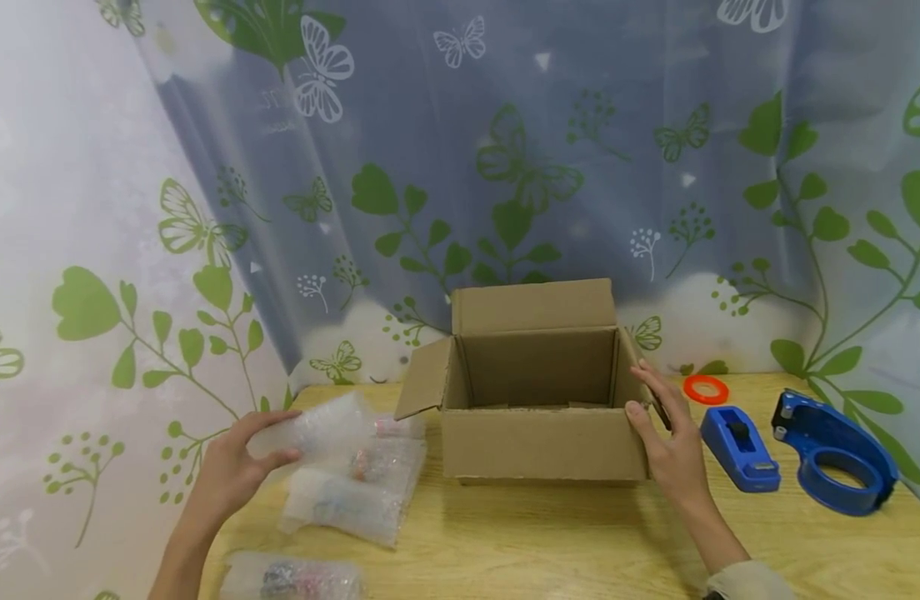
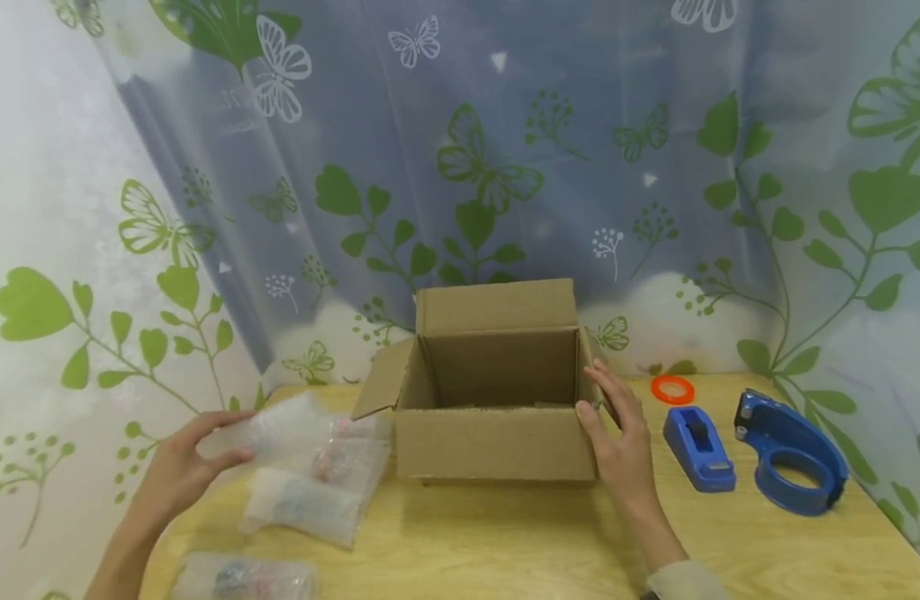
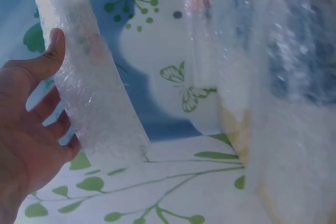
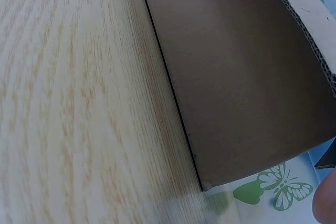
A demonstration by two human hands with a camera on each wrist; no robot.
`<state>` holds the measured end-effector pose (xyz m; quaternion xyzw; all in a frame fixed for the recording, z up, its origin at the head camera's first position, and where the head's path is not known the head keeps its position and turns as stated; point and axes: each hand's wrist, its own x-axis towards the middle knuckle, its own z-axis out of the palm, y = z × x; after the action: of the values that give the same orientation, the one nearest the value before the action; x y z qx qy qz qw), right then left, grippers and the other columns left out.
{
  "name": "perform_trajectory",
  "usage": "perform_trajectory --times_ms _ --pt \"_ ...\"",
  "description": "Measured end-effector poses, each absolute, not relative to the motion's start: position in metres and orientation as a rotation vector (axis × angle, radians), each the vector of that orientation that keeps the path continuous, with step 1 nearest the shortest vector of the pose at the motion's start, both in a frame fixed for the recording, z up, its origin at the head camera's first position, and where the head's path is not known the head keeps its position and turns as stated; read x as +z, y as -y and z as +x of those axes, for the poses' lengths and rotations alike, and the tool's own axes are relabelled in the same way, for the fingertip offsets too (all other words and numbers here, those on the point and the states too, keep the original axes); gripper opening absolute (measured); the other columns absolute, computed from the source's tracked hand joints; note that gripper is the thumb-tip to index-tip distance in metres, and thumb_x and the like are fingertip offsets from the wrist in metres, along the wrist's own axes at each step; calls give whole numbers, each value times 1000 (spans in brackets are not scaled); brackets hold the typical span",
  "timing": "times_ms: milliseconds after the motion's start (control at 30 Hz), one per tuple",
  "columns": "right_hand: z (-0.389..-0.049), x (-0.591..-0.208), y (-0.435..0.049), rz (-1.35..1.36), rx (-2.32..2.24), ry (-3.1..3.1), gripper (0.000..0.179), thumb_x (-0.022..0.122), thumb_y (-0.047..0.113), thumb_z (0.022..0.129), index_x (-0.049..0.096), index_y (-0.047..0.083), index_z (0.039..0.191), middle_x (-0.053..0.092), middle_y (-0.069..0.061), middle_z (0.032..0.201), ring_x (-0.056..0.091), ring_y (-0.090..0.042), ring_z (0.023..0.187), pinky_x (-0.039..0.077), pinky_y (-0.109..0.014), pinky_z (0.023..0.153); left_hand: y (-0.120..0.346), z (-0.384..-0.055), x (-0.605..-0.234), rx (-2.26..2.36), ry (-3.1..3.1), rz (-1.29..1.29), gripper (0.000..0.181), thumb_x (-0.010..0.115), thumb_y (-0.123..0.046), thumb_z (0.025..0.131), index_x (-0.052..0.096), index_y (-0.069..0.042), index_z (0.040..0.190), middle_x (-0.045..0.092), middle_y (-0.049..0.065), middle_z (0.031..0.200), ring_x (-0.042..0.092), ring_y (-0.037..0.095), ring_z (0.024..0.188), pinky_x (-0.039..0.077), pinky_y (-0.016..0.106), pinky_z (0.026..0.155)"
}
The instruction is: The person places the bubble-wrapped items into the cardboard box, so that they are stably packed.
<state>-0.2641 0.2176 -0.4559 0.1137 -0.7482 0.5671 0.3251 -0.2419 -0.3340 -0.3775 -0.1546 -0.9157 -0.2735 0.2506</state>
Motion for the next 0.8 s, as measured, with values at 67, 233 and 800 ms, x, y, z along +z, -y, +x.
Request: perform_trajectory --times_ms 67,233,800 --pt "-265 -457 -218 317 1483 1951 49 62 4 103 55 14 151 44 0 162 38 -2 147 33 -10 112 329 -243 -372 -770 2497 -410 53 89 -18 82 72 -15 132 69 16 130 62 44 122 50 58 97" --pt "-267 -459 -219 332 1487 1930 49 62 3 103 56 14 150 45 -1 162 39 -2 146 33 -10 112 314 -249 -359 -828 2493 -417 52 87 -21 85 71 -17 133 67 14 135 59 43 127 47 62 101" --pt "-263 -457 -218 277 1501 1966 47 62 9 105 57 19 150 44 7 162 37 -3 147 33 -11 112 237 -283 -326 -927 2378 -559 53 88 -13 82 72 -18 132 68 9 134 61 34 127 49 54 105"
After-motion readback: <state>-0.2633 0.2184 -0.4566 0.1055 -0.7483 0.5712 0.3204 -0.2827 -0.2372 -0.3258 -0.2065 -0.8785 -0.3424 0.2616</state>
